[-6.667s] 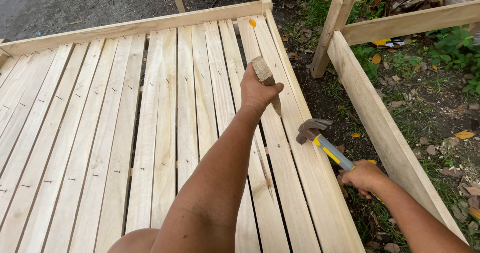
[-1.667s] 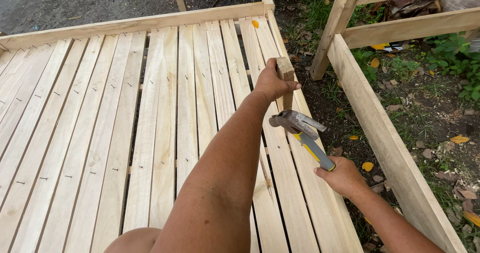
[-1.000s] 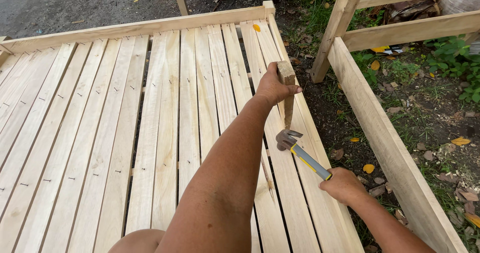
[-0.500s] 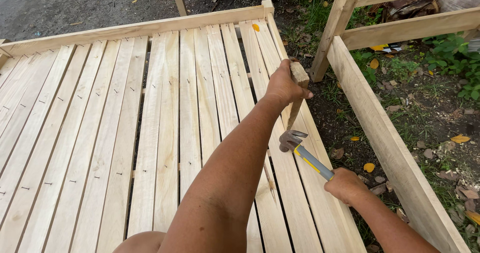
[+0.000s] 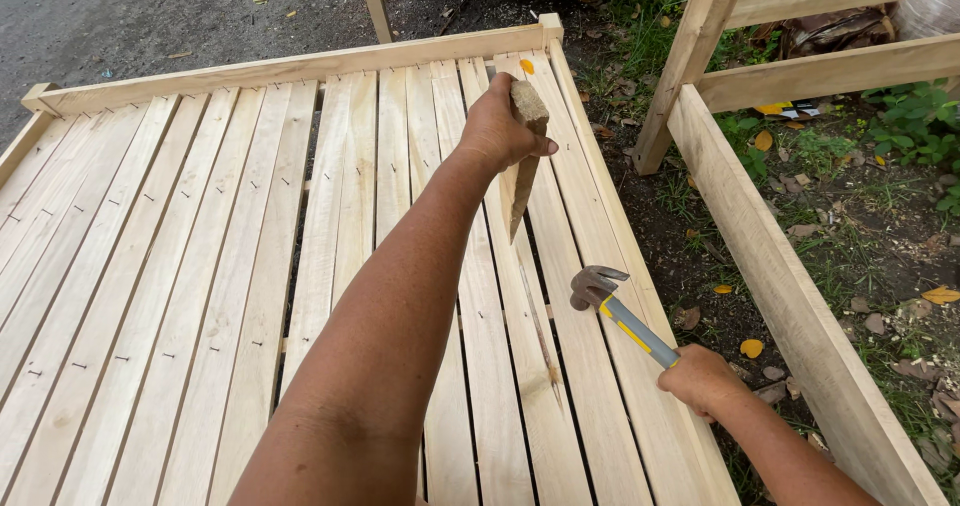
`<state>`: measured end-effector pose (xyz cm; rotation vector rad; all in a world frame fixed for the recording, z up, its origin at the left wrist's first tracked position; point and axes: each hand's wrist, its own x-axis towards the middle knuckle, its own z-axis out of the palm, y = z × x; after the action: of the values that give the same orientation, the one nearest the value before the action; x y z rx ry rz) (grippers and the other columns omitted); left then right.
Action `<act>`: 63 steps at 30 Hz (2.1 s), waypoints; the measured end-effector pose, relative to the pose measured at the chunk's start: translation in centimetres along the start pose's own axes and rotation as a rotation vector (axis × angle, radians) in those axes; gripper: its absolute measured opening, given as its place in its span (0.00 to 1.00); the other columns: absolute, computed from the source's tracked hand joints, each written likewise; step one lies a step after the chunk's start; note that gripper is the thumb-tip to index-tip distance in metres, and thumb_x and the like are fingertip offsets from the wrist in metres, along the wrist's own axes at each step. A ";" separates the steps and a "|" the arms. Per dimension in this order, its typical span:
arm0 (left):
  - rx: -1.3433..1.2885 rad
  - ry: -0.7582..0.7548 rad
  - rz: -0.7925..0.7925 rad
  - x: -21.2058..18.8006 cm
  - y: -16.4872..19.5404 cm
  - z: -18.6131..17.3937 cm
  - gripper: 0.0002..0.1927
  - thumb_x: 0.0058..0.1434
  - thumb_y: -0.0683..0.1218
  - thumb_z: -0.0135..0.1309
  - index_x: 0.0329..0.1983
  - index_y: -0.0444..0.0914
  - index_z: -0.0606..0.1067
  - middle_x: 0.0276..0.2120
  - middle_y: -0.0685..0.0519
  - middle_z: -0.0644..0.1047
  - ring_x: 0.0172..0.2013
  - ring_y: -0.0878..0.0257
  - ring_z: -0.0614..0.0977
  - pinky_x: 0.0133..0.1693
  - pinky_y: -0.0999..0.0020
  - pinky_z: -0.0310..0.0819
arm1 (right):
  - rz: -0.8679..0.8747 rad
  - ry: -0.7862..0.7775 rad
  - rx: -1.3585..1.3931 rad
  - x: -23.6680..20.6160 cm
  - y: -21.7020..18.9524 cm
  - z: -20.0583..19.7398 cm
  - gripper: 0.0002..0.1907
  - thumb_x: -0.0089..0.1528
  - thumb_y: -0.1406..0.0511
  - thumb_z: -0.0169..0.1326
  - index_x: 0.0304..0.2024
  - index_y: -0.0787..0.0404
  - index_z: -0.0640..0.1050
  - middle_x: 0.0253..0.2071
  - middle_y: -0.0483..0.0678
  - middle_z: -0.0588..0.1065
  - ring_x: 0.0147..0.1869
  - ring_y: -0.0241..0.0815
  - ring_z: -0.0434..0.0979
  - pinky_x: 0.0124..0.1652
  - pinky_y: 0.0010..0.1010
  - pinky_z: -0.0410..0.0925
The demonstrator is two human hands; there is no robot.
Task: The person uses a hammer to drive nails into a small wooden block placed on a slatted wooden frame. The person repeatedly hammers the block along the length of the frame, moving it to different positions and continuing to hammer.
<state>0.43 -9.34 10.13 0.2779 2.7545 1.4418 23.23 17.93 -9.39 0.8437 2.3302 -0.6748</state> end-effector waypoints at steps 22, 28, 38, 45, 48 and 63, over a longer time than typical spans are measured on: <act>-0.038 -0.013 0.027 -4.2 -2.1 0.6 0.45 0.40 0.44 0.76 0.59 0.39 0.64 0.51 0.47 0.79 0.54 0.55 0.82 0.58 0.63 0.79 | -0.027 -0.004 0.081 -0.1 0.0 0.3 0.26 0.58 0.64 0.63 0.60 0.57 0.76 0.21 0.50 0.71 0.16 0.42 0.67 0.20 0.38 0.64; -0.028 0.021 -0.014 -3.7 -3.4 -1.0 0.44 0.41 0.42 0.75 0.60 0.40 0.63 0.52 0.46 0.80 0.54 0.55 0.83 0.57 0.64 0.79 | -0.022 -0.028 0.075 0.4 0.1 0.4 0.25 0.59 0.64 0.64 0.58 0.60 0.75 0.20 0.48 0.69 0.15 0.40 0.66 0.19 0.37 0.63; -0.092 0.075 -0.079 -3.7 -7.1 -3.8 0.49 0.44 0.42 0.75 0.65 0.40 0.57 0.54 0.44 0.76 0.55 0.52 0.80 0.59 0.62 0.77 | -0.068 -0.050 0.103 -1.1 -1.9 0.0 0.21 0.60 0.62 0.64 0.53 0.64 0.76 0.17 0.46 0.66 0.14 0.39 0.63 0.18 0.35 0.61; -0.124 0.054 -0.069 -3.6 -9.5 -4.9 0.48 0.43 0.40 0.74 0.64 0.41 0.59 0.53 0.44 0.77 0.55 0.53 0.81 0.58 0.62 0.78 | -0.218 -0.044 0.402 -2.2 -5.6 -0.4 0.15 0.59 0.64 0.63 0.41 0.71 0.77 0.17 0.46 0.66 0.14 0.38 0.62 0.16 0.36 0.60; -0.182 0.062 -0.052 -4.0 -10.4 -5.4 0.48 0.44 0.40 0.73 0.64 0.41 0.58 0.53 0.44 0.78 0.55 0.53 0.82 0.59 0.62 0.79 | -0.242 -0.019 0.449 -2.8 -6.6 -0.9 0.14 0.58 0.65 0.64 0.40 0.68 0.77 0.18 0.46 0.67 0.15 0.38 0.63 0.17 0.35 0.61; -0.160 0.071 -0.111 -3.7 -7.8 -0.8 0.47 0.42 0.38 0.75 0.64 0.42 0.63 0.63 0.48 0.71 0.64 0.54 0.72 0.64 0.62 0.69 | -0.616 0.096 0.611 -12.6 -15.3 -6.2 0.14 0.57 0.61 0.65 0.29 0.62 0.74 0.16 0.42 0.67 0.15 0.32 0.62 0.17 0.30 0.60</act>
<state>2.88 -14.96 4.00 0.0702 2.6388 1.6605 18.69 6.32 7.19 0.3710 2.5052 -1.6950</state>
